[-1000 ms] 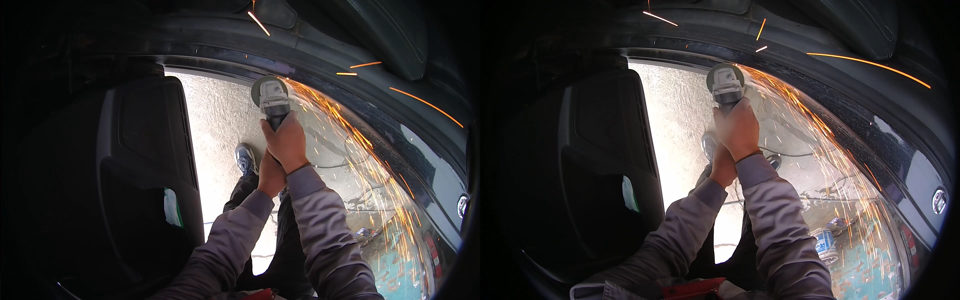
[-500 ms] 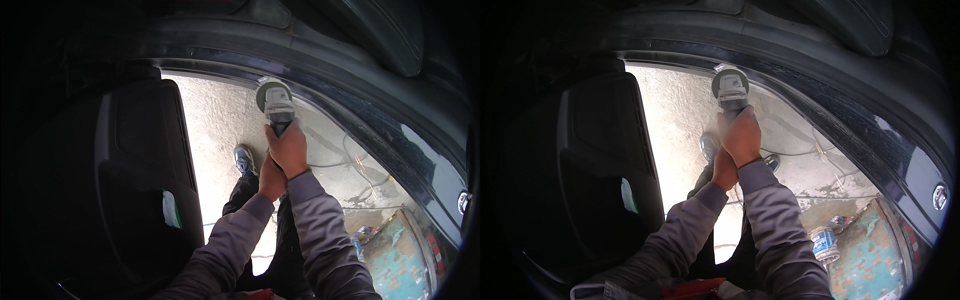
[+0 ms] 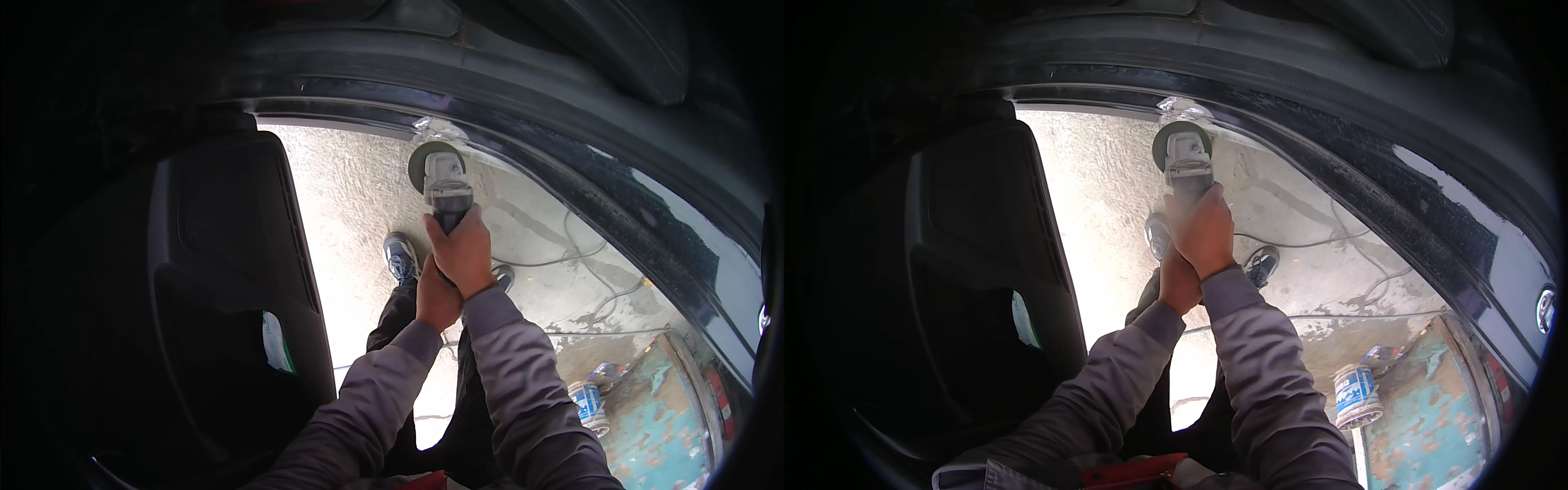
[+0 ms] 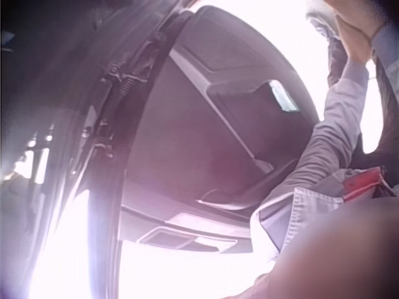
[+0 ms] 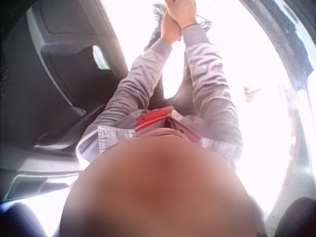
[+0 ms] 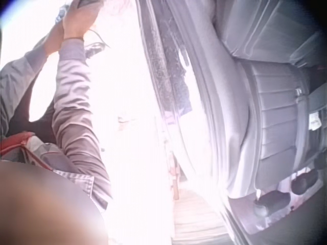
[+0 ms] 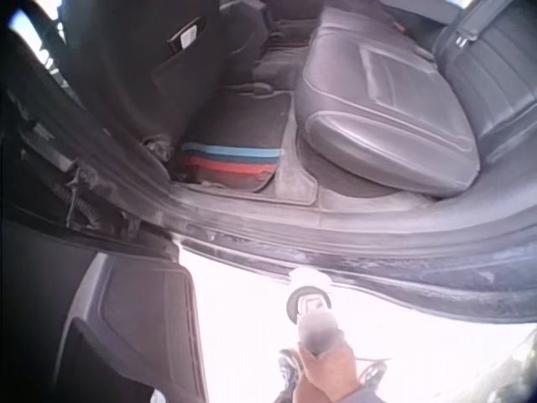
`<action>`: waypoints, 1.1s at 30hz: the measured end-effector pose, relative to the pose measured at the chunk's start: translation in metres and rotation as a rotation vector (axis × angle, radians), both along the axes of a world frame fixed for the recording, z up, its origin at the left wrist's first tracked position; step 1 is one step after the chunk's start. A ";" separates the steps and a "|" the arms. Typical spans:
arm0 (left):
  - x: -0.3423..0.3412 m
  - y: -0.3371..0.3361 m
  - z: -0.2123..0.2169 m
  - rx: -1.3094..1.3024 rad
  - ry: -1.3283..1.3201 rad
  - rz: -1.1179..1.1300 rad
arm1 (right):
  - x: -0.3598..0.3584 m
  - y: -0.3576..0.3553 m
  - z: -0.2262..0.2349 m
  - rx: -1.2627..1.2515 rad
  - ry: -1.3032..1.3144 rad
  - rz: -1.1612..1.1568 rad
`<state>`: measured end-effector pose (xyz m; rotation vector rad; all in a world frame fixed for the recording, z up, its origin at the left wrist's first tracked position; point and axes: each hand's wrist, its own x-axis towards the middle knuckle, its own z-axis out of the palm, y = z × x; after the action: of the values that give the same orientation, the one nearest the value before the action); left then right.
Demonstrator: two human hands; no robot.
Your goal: The person uses an angle grinder to remove paint from the exterior and interior edges of a black car door, then switches to an air blow gun to clear debris from the door frame and interior. The door is opened and closed during the process.
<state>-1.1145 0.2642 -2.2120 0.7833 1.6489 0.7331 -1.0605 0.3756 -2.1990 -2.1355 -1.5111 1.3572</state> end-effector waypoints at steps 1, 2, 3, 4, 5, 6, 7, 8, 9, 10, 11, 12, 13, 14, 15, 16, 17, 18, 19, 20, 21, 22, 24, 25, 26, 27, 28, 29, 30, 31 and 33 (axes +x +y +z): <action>0.003 -0.006 -0.003 0.011 0.015 -0.003 | 0.004 -0.006 -0.003 -0.025 0.000 -0.004; 0.008 -0.012 -0.006 0.022 0.030 -0.007 | 0.008 -0.012 -0.006 -0.009 0.015 -0.012; 0.012 -0.018 -0.008 0.022 0.037 -0.017 | 0.013 -0.019 -0.008 -0.012 0.021 -0.022; 0.019 -0.025 -0.010 0.020 0.050 -0.005 | 0.019 -0.026 -0.011 0.000 0.029 -0.028; 0.026 -0.032 -0.011 0.004 0.039 -0.005 | 0.026 -0.033 -0.013 -0.012 0.036 -0.051; 0.035 -0.039 -0.011 -0.016 0.034 0.015 | 0.034 -0.041 -0.016 -0.012 0.046 -0.074; 0.045 -0.046 -0.008 -0.064 0.005 0.048 | 0.044 -0.049 -0.017 -0.011 0.061 -0.089; 0.055 -0.053 -0.005 -0.113 -0.023 0.081 | 0.054 -0.056 -0.018 -0.062 0.039 -0.082; 0.065 -0.060 0.001 -0.190 -0.074 0.126 | 0.065 -0.064 -0.018 -0.112 0.023 -0.068; 0.075 -0.067 0.007 -0.278 -0.093 0.122 | 0.077 -0.072 -0.018 -0.163 0.006 -0.054; 0.084 -0.075 0.015 -0.323 -0.073 0.119 | 0.089 -0.081 -0.016 -0.170 0.041 -0.066; 0.091 -0.081 0.024 -0.380 -0.020 0.066 | 0.101 -0.089 -0.014 -0.178 0.076 -0.079; 0.099 -0.088 0.033 -0.450 0.057 -0.013 | 0.113 -0.098 -0.010 -0.185 0.110 -0.092; 0.106 -0.095 0.042 -0.445 0.056 -0.020 | 0.126 -0.108 -0.005 -0.193 0.150 -0.118; 0.113 -0.102 0.052 -0.455 0.080 -0.051 | 0.138 -0.117 0.001 -0.200 0.190 -0.145; 0.122 -0.109 0.062 -0.434 0.119 -0.089 | 0.151 -0.126 0.007 -0.200 0.228 -0.170; 0.131 -0.117 0.072 -0.442 0.103 -0.096 | 0.164 -0.135 0.016 -0.251 0.264 -0.210; 0.141 -0.125 0.084 -0.426 0.105 -0.110 | 0.178 -0.144 0.025 -0.302 0.299 -0.250; 0.154 -0.134 0.096 -0.374 0.134 -0.123 | 0.192 -0.153 0.036 -0.322 0.360 -0.284; 0.167 -0.144 0.110 -0.391 0.130 -0.172 | 0.206 -0.163 0.048 -0.356 0.339 -0.303; 0.180 -0.154 0.126 -0.371 0.154 -0.219 | 0.221 -0.172 0.062 -0.359 0.344 -0.316; 0.193 -0.167 0.143 -0.407 0.177 -0.280 | 0.236 -0.183 0.079 -0.389 0.339 -0.329; 0.215 -0.192 0.177 -0.389 0.010 -0.308 | 0.267 -0.208 0.117 -0.387 0.361 -0.366; 0.223 -0.207 0.197 -0.479 -0.135 -0.293 | 0.284 -0.223 0.139 -0.409 0.327 -0.402; 0.234 -0.223 0.216 -0.576 -0.295 -0.219 | 0.301 -0.240 0.161 -0.361 0.361 -0.436; 0.242 -0.238 0.234 -0.665 -0.377 -0.255 | 0.319 -0.258 0.185 -0.376 0.394 -0.438; 0.253 -0.249 0.247 -0.728 -0.498 -0.269 | 0.338 -0.274 0.203 -0.371 0.407 -0.456; 0.271 -0.262 0.261 -0.796 -0.629 -0.303 | 0.364 -0.290 0.223 -0.358 0.422 -0.471; 0.292 -0.273 0.275 -0.837 -0.658 -0.294 | 0.390 -0.304 0.241 -0.358 0.382 -0.493; 0.313 -0.278 0.282 -0.914 -0.756 -0.324 | 0.413 -0.311 0.251 -0.398 0.310 -0.490; 0.358 -0.282 0.300 -0.878 -0.669 -0.306 | 0.458 -0.317 0.269 -0.312 0.471 -0.544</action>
<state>-0.7566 -0.0173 -1.9121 0.1073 1.0295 -0.0093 -0.6026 0.0584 -1.9303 -1.9684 -0.5213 1.7735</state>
